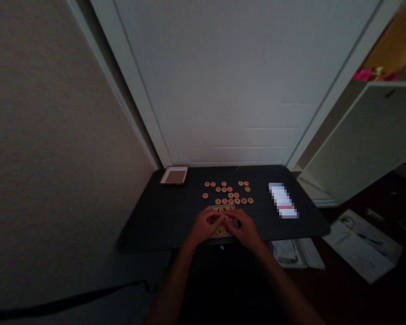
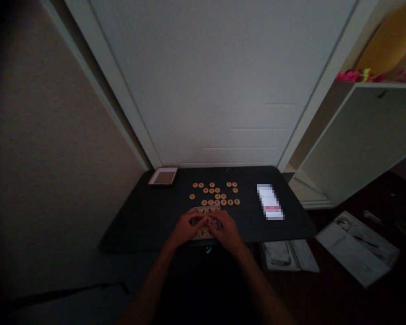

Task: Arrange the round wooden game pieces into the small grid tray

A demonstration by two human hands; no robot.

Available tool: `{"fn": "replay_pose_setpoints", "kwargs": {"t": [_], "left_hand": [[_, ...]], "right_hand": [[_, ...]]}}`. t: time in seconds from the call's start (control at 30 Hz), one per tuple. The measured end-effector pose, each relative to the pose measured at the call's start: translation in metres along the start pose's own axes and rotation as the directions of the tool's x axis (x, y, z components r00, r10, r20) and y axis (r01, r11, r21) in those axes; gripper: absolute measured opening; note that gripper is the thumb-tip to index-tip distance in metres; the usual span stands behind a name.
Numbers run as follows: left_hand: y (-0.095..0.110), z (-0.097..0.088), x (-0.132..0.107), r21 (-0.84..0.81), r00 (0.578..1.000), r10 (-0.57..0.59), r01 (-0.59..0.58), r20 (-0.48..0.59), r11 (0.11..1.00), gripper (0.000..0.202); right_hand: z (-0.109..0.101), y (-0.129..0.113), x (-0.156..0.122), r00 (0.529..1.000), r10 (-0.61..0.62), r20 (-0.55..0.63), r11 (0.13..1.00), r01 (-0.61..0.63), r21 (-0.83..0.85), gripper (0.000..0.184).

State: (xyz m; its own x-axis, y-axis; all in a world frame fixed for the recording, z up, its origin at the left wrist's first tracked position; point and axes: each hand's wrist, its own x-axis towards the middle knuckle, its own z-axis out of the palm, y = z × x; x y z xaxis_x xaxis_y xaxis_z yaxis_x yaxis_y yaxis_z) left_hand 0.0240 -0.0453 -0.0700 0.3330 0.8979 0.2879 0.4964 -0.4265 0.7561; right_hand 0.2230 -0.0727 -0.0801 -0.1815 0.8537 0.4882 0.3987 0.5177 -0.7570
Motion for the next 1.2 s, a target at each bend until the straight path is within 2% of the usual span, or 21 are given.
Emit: {"fn": "replay_pose_setpoints", "kwargs": {"t": [0.13,0.3,0.63,0.87,1.2], "left_hand": [[-0.0001,-0.0009,-0.0008,-0.012,1.000,-0.009,0.009,0.005,1.000,0.025],[0.0004,-0.0014,-0.0007,-0.022,1.000,-0.008,0.008,0.005,1.000,0.025],[0.0015,-0.0007,-0.0013,-0.020,1.000,-0.007,0.007,0.016,1.000,0.025],[0.0017,-0.0014,-0.0003,-0.034,0.999,-0.023,0.024,0.035,0.999,0.023],[-0.0031,-0.0006,0.0012,-0.037,1.000,0.002,-0.001,0.021,0.999,0.025]], "right_hand": [[-0.0004,0.0006,-0.0014,1.000,-0.020,0.002,0.997,0.020,-0.071,0.028],[-0.0012,0.0018,-0.0022,1.000,0.014,0.015,0.985,-0.011,-0.169,0.029],[-0.0015,0.0023,-0.0022,0.998,0.028,0.054,0.990,-0.020,-0.140,0.028],[0.0003,0.0059,-0.0025,0.997,0.029,0.066,0.986,-0.017,-0.167,0.035],[-0.0012,0.0007,-0.0022,0.997,0.051,0.057,0.980,-0.039,-0.197,0.031]]}}
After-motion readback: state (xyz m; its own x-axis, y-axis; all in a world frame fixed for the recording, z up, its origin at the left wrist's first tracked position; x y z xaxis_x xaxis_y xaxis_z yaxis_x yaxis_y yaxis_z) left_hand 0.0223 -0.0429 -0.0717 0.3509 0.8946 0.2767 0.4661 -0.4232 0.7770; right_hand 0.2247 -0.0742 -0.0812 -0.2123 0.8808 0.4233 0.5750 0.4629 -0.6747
